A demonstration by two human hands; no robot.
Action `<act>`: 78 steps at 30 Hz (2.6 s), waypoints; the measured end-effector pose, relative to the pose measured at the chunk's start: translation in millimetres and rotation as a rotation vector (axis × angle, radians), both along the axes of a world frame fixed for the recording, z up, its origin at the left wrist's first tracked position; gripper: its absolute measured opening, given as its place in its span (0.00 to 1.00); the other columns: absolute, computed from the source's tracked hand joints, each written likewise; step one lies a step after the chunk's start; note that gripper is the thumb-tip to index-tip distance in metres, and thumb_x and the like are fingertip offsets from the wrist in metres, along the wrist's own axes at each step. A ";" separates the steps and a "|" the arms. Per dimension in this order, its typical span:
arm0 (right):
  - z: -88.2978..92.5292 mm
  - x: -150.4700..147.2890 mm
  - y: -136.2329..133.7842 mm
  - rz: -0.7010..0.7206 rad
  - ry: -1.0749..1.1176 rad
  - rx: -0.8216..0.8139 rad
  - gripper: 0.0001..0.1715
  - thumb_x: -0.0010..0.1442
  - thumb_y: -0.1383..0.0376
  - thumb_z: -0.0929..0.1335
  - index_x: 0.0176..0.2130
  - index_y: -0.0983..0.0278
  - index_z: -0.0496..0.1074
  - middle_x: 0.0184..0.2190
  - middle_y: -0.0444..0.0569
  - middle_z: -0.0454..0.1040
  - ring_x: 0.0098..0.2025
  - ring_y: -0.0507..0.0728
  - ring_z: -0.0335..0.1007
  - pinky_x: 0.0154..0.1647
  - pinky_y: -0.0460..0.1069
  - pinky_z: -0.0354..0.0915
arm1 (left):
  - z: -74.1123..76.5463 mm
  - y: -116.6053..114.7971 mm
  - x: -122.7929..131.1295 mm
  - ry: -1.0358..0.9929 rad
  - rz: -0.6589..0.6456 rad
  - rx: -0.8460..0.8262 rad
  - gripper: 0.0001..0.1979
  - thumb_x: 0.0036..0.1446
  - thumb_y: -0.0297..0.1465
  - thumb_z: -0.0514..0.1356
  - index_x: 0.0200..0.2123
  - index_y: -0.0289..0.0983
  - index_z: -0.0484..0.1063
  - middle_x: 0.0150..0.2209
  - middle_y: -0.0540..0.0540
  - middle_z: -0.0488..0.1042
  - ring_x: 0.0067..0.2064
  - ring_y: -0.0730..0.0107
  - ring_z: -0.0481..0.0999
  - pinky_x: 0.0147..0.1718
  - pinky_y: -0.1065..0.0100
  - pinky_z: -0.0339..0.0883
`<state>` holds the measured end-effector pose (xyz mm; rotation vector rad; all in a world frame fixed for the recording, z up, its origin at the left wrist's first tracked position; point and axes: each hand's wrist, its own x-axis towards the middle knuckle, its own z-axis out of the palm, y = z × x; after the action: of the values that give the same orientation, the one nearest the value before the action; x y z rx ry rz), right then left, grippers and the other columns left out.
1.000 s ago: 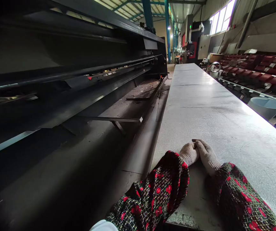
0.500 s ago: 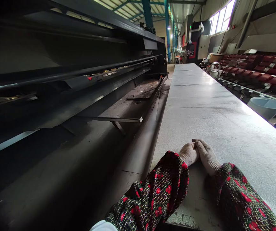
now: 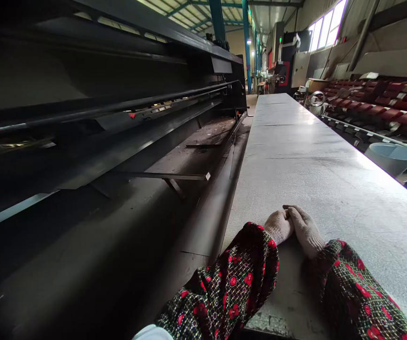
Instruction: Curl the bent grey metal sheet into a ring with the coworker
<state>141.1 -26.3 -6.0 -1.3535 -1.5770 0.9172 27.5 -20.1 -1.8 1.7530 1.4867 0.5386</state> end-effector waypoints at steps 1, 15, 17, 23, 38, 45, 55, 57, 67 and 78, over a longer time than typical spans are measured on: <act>-0.1 -0.1 0.1 -0.003 0.005 0.002 0.24 0.60 0.52 0.58 0.49 0.57 0.70 0.48 0.46 0.73 0.50 0.57 0.67 0.55 0.52 0.60 | 0.9 -0.3 -0.1 0.000 0.001 -0.008 0.21 0.57 0.41 0.46 0.41 0.40 0.75 0.36 0.44 0.77 0.37 0.64 0.74 0.34 0.69 0.65; 1.7 -0.3 -0.3 0.004 0.001 -0.009 0.24 0.59 0.52 0.58 0.49 0.57 0.70 0.47 0.47 0.73 0.50 0.57 0.66 0.56 0.53 0.59 | -4.3 1.2 0.3 0.002 -0.014 0.007 0.21 0.56 0.42 0.47 0.41 0.40 0.75 0.37 0.44 0.77 0.37 0.66 0.74 0.35 0.70 0.65; 2.6 -0.7 -0.7 0.002 -0.004 -0.008 0.24 0.59 0.52 0.58 0.49 0.57 0.70 0.47 0.47 0.73 0.50 0.57 0.66 0.56 0.54 0.59 | -3.6 1.3 0.2 -0.003 -0.014 0.008 0.21 0.57 0.42 0.47 0.42 0.40 0.74 0.36 0.44 0.77 0.37 0.66 0.74 0.34 0.70 0.65; -0.6 -0.3 0.5 -0.005 -0.014 0.000 0.24 0.60 0.52 0.58 0.49 0.57 0.71 0.47 0.46 0.73 0.50 0.57 0.66 0.55 0.53 0.59 | 3.9 -0.7 -0.7 0.004 -0.014 0.004 0.20 0.56 0.41 0.47 0.41 0.41 0.75 0.36 0.45 0.77 0.37 0.65 0.74 0.34 0.70 0.65; -1.0 -1.0 0.2 -0.014 -0.024 -0.002 0.23 0.60 0.52 0.58 0.49 0.56 0.71 0.48 0.45 0.73 0.50 0.57 0.66 0.55 0.53 0.59 | -0.1 -0.1 -0.1 0.007 -0.011 0.037 0.21 0.56 0.43 0.47 0.41 0.42 0.75 0.37 0.45 0.77 0.38 0.63 0.74 0.34 0.68 0.65; 0.3 -1.0 -0.1 -0.009 -0.021 -0.005 0.24 0.59 0.52 0.58 0.49 0.56 0.71 0.46 0.45 0.74 0.50 0.57 0.66 0.56 0.53 0.59 | -5.5 1.6 0.8 -0.007 -0.001 0.039 0.21 0.55 0.44 0.47 0.41 0.42 0.75 0.36 0.45 0.77 0.38 0.62 0.74 0.34 0.67 0.65; 4.7 -2.1 0.2 -0.009 -0.022 -0.023 0.25 0.59 0.53 0.58 0.48 0.59 0.71 0.46 0.47 0.74 0.50 0.58 0.66 0.56 0.53 0.58 | -6.0 0.9 -0.1 -0.032 -0.015 0.036 0.19 0.55 0.42 0.48 0.40 0.42 0.75 0.35 0.46 0.77 0.37 0.65 0.74 0.33 0.70 0.65; 6.5 -2.1 -0.3 -0.006 -0.021 -0.026 0.24 0.59 0.53 0.58 0.48 0.59 0.71 0.46 0.47 0.74 0.51 0.58 0.66 0.56 0.53 0.58 | -6.4 0.9 0.3 -0.023 -0.005 0.035 0.20 0.55 0.43 0.48 0.40 0.42 0.75 0.35 0.46 0.77 0.37 0.65 0.74 0.34 0.69 0.66; 0.2 0.3 1.5 0.006 -0.019 -0.003 0.24 0.60 0.53 0.58 0.49 0.58 0.70 0.47 0.47 0.73 0.50 0.58 0.66 0.55 0.53 0.58 | -6.1 1.2 0.5 -0.056 -0.011 0.061 0.19 0.55 0.41 0.47 0.39 0.42 0.75 0.32 0.46 0.77 0.34 0.65 0.74 0.30 0.69 0.64; -0.4 0.6 2.1 0.005 -0.035 -0.003 0.24 0.60 0.53 0.57 0.49 0.58 0.71 0.47 0.46 0.73 0.50 0.57 0.66 0.55 0.52 0.59 | -12.2 3.0 0.7 -0.034 -0.018 0.061 0.18 0.54 0.41 0.52 0.46 0.45 0.73 0.35 0.48 0.77 0.36 0.66 0.74 0.32 0.71 0.64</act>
<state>141.7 -24.2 -6.4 -1.3751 -1.6067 0.9037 28.2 -17.1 -14.0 1.7937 1.4430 0.6078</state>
